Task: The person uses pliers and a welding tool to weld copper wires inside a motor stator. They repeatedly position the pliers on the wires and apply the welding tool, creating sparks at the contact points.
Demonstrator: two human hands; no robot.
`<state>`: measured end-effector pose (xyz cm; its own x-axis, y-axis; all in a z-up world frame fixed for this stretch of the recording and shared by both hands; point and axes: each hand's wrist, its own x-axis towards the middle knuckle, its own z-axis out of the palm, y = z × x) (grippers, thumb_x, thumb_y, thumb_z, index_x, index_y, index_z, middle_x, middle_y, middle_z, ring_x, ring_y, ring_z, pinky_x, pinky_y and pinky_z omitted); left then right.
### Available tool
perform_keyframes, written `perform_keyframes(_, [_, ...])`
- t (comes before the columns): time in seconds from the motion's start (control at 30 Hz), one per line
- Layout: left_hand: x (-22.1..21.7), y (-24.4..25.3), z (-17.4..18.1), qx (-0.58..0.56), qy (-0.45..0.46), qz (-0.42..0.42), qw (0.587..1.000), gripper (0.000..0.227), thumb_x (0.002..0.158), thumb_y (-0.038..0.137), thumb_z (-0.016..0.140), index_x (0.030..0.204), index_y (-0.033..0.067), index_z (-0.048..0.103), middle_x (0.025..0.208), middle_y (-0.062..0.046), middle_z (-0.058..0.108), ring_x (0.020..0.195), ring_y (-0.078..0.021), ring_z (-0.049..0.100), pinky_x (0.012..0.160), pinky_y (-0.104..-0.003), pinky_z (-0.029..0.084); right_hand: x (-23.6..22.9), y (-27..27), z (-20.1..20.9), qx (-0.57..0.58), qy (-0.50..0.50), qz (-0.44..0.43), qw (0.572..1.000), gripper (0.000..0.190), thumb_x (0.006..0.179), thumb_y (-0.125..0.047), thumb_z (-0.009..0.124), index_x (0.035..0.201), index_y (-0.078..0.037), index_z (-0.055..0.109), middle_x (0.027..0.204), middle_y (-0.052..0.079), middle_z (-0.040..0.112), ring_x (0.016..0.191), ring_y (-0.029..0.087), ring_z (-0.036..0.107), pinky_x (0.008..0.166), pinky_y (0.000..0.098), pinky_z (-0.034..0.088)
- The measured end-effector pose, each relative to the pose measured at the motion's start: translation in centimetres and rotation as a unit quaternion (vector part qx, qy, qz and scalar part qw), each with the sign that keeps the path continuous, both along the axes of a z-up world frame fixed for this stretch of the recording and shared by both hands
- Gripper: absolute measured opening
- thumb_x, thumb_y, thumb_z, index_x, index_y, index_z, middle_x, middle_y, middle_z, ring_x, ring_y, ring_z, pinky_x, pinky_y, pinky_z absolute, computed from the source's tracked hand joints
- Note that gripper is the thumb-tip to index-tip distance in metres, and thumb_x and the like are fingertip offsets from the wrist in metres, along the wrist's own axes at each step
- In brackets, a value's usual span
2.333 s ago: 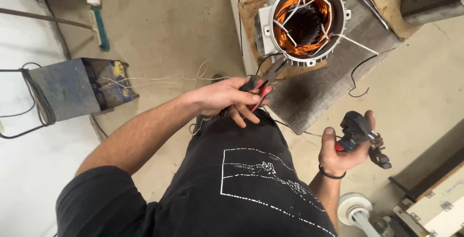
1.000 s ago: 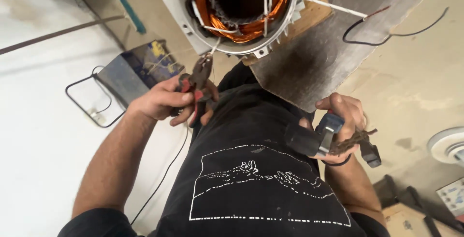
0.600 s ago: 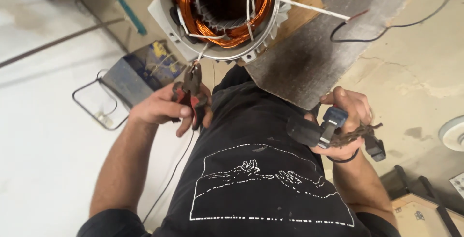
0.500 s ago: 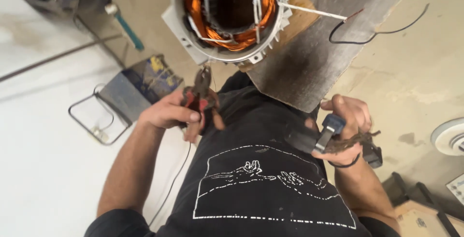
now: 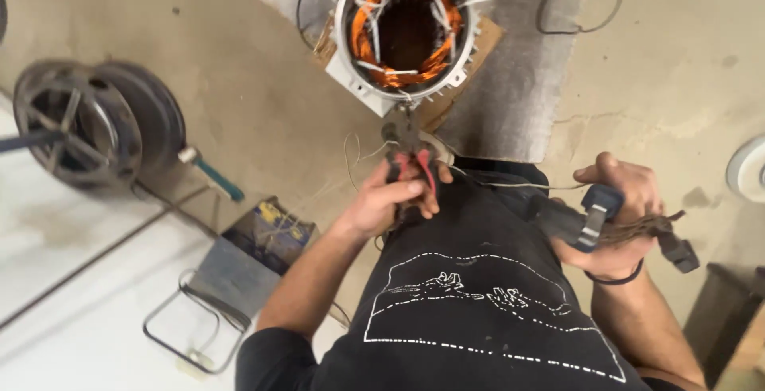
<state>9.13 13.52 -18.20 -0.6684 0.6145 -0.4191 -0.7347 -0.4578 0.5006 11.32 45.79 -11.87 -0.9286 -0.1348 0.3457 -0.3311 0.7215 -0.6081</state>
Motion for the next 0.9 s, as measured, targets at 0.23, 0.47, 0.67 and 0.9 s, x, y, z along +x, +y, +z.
perform_keyframes(0.23, [-1.6,3.7,6.2,-0.069,0.154,-0.077,0.983,0.050,0.098,0.018,0.064,0.141,-0.0006,0.046,0.115,-0.010,0.062,0.074,-0.0137,0.064,0.067,-0.028,0.054,-1.9,3.5,0.7,-0.022,0.032,-0.036,0.999,0.078,0.079,-0.022,0.083,0.147,-0.004,0.051,0.108,0.011,0.069,0.096,0.024,0.066,0.092,0.0360,0.049])
perform_keyframes(0.47, [-1.5,10.0,8.0,-0.181,0.118,0.019,0.976,0.037,0.101,0.011,0.060,0.134,-0.0022,0.049,0.115,-0.010,0.062,0.074,-0.0144,0.067,0.065,-0.029,0.056,-8.6,11.2,-1.8,-0.129,0.039,0.084,0.987,0.082,0.073,-0.025,0.082,0.145,0.000,0.050,0.109,0.015,0.064,0.097,0.027,0.067,0.086,0.0360,0.052])
perform_keyframes(0.67, [-2.5,14.8,14.8,-0.457,0.239,0.147,0.844,0.044,0.097,0.005,0.058,0.140,0.0028,0.047,0.133,-0.011,0.061,0.111,-0.0228,0.071,0.085,-0.034,0.062,-13.2,16.7,-4.0,-0.221,0.008,0.148,0.964,0.074,0.081,-0.011,0.079,0.148,0.001,0.050,0.111,0.016,0.063,0.092,0.024,0.066,0.084,0.0346,0.054])
perform_keyframes(0.9, [-5.3,17.2,19.5,-0.863,0.357,0.016,0.356,0.050,0.091,0.009,0.074,0.138,0.0089,0.055,0.129,-0.013,0.062,0.089,-0.0306,0.070,0.070,-0.041,0.056,-16.0,18.4,-4.9,-0.203,-0.042,0.195,0.959,0.067,0.084,-0.005,0.077,0.146,0.004,0.053,0.109,0.016,0.064,0.091,0.021,0.067,0.082,0.0309,0.056])
